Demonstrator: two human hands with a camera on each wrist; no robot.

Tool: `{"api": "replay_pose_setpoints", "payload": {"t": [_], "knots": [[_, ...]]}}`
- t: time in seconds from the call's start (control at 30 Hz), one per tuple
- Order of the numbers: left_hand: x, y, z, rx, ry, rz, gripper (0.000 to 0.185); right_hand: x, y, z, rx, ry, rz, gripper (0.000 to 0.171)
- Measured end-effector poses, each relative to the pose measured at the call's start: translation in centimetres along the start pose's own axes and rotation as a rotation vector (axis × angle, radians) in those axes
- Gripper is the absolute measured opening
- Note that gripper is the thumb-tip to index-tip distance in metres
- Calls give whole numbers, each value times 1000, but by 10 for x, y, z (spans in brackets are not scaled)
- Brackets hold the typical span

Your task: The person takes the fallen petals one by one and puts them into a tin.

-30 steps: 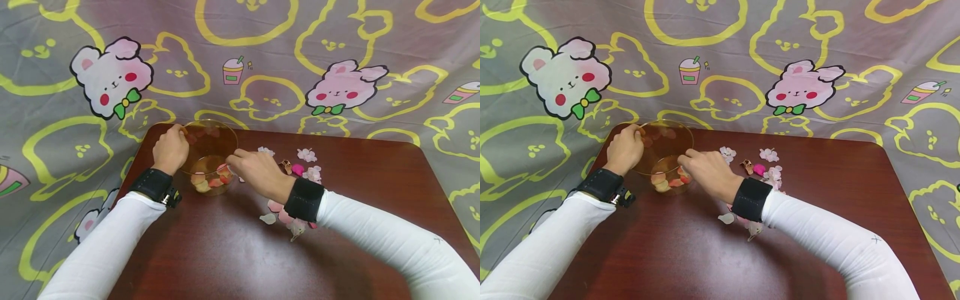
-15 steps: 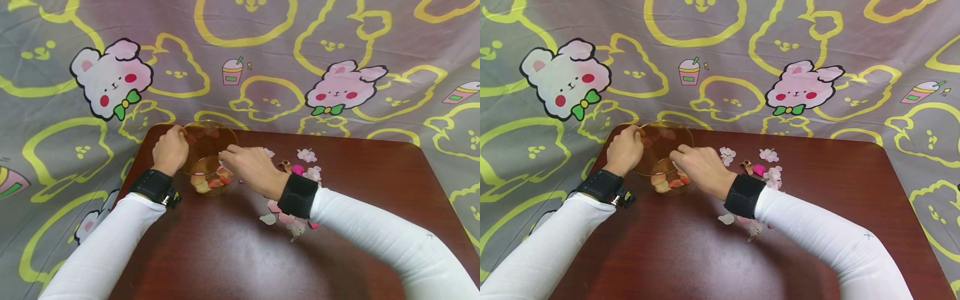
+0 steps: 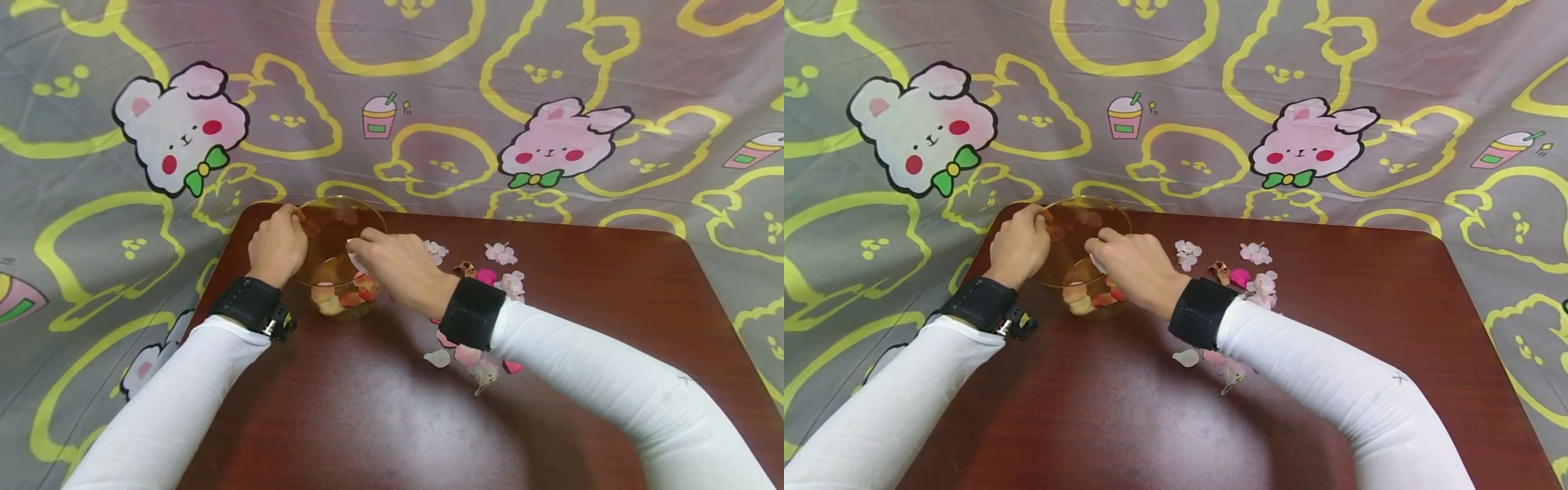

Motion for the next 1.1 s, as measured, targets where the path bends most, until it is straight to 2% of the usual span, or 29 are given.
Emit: {"api": "replay_pose_setpoints", "payload": {"t": [0.43,0.73,1.1], "knots": [[-1,2,-1,-1,-3,-4,39,0,-4,0,35,-8,28,29],[-1,1,1,-1,0,2,39,3,0,-2,28,-12,22,31],[-1,1,1,3,-6,-6,39,18,2,-11,-3,-21,-21,27]]}}
Point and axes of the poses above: each hand's wrist, its own x-axis away from the middle knuckle, its own y-axis out of the back of the hand, z = x × y, the point moved 7 cm from there along -x, towards the middle knuckle, and after that the axes turned 6 degrees about y, right-handed, at the moved point
